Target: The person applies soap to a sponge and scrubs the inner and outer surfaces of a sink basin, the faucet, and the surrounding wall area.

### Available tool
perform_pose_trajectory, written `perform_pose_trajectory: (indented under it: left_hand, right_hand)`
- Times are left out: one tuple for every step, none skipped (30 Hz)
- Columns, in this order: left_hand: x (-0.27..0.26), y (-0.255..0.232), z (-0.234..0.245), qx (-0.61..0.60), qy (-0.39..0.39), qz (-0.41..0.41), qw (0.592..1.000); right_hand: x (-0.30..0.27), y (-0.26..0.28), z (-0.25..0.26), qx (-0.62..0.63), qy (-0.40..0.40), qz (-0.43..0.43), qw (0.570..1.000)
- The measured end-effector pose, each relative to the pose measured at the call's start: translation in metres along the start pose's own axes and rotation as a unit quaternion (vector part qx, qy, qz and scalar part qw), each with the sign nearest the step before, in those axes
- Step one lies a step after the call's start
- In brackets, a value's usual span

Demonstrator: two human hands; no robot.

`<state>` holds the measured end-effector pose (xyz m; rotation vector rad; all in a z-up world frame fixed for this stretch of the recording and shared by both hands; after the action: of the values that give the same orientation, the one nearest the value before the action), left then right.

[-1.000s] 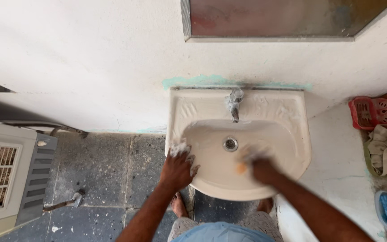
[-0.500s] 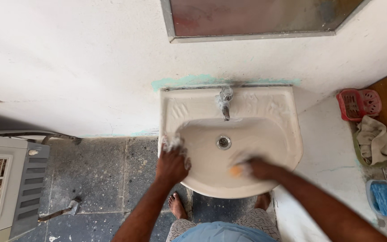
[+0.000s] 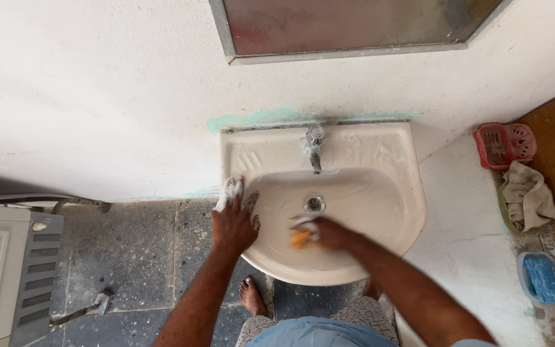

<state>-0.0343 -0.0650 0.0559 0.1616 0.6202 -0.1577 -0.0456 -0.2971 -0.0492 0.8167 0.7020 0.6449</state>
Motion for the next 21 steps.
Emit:
perform_pose_trajectory:
  left_hand:
    - [0.000, 0.000, 0.000, -0.005, -0.002, 0.002, 1.000]
    - [0.000, 0.001, 0.001, -0.010, -0.003, 0.003, 1.000]
    - [0.001, 0.002, 0.006, -0.015, -0.009, 0.006, 1.000]
    - [0.000, 0.002, 0.010, -0.017, -0.019, 0.005, 1.000]
    - [-0.002, 0.001, 0.016, -0.018, -0.031, 0.003, 0.999]
    - [-0.002, 0.001, 0.022, -0.020, -0.042, 0.001, 0.999]
    - [-0.002, 0.000, 0.025, -0.012, -0.041, -0.004, 0.999]
    - [-0.002, 0.000, 0.028, -0.003, -0.039, -0.008, 0.999]
    - [-0.003, 0.000, 0.032, 0.005, -0.037, -0.011, 0.999]
    - [-0.004, 0.000, 0.038, 0.017, -0.059, -0.014, 0.998]
    - [-0.005, 0.000, 0.046, 0.030, -0.080, -0.018, 0.996]
    - [-0.006, -0.001, 0.053, 0.043, -0.102, -0.022, 0.994]
    - [-0.006, -0.002, 0.054, 0.036, -0.093, -0.023, 0.995]
    - [-0.006, -0.002, 0.056, 0.029, -0.083, -0.024, 0.996]
    - [-0.005, 0.000, 0.057, 0.022, -0.073, -0.023, 0.997]
    - [-0.004, 0.001, 0.057, 0.019, -0.067, -0.025, 0.997]
    - [-0.004, 0.001, 0.057, 0.014, -0.061, -0.026, 0.998]
    - [-0.002, 0.002, 0.058, 0.010, -0.055, -0.027, 0.998]
    - [-0.002, 0.002, 0.058, 0.014, -0.065, -0.027, 0.997]
    - [-0.001, 0.001, 0.059, 0.018, -0.075, -0.027, 0.997]
    - [-0.001, 0.001, 0.061, 0.023, -0.087, -0.028, 0.996]
  right_hand:
    - [-0.015, -0.019, 0.026, -0.099, -0.044, -0.070, 0.992]
    - [-0.031, -0.034, 0.051, -0.196, -0.088, -0.138, 0.967]
    - [-0.049, -0.045, 0.076, -0.247, -0.121, -0.201, 0.940]
    - [-0.066, -0.050, 0.097, -0.296, -0.155, -0.262, 0.905]
    - [-0.071, -0.051, 0.113, -0.234, -0.201, -0.290, 0.906]
    - [-0.075, -0.050, 0.127, -0.170, -0.244, -0.316, 0.901]
    - [-0.081, -0.048, 0.136, -0.104, -0.285, -0.342, 0.890]
    - [-0.084, -0.038, 0.150, -0.063, -0.360, -0.313, 0.876]
    - [-0.085, -0.030, 0.164, -0.021, -0.432, -0.282, 0.857]
    - [-0.086, -0.025, 0.181, 0.021, -0.500, -0.248, 0.830]
    - [-0.081, -0.020, 0.199, -0.005, -0.536, -0.204, 0.819]
    - [-0.074, -0.017, 0.214, -0.031, -0.570, -0.159, 0.805]
    - [-0.069, -0.016, 0.222, -0.057, -0.602, -0.113, 0.789]
    - [-0.059, -0.010, 0.218, -0.227, -0.579, -0.147, 0.769]
    - [-0.045, -0.005, 0.208, -0.388, -0.538, -0.176, 0.727]
    - [-0.032, 0.000, 0.196, -0.538, -0.482, -0.200, 0.662]
    - [-0.026, 0.001, 0.187, -0.515, -0.465, -0.138, 0.706]
    - [-0.024, 0.004, 0.178, -0.490, -0.444, -0.075, 0.746]
    - [-0.022, 0.006, 0.168, -0.460, -0.418, -0.011, 0.783]
    - [-0.025, -0.014, 0.180, -0.409, -0.399, -0.112, 0.813]
    - [-0.035, -0.036, 0.197, -0.353, -0.375, -0.211, 0.831]
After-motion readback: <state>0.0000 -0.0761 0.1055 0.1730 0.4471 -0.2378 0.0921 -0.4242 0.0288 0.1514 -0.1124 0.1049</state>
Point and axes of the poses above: each hand's wrist, its own x-axis towards the middle knuckle, its own z-axis out of the back of the hand, y = z × x, the point moved 7 cm from there along x, towards the middle knuckle, and after that the axes turned 2 degrees about y, right-handed, at the moved point
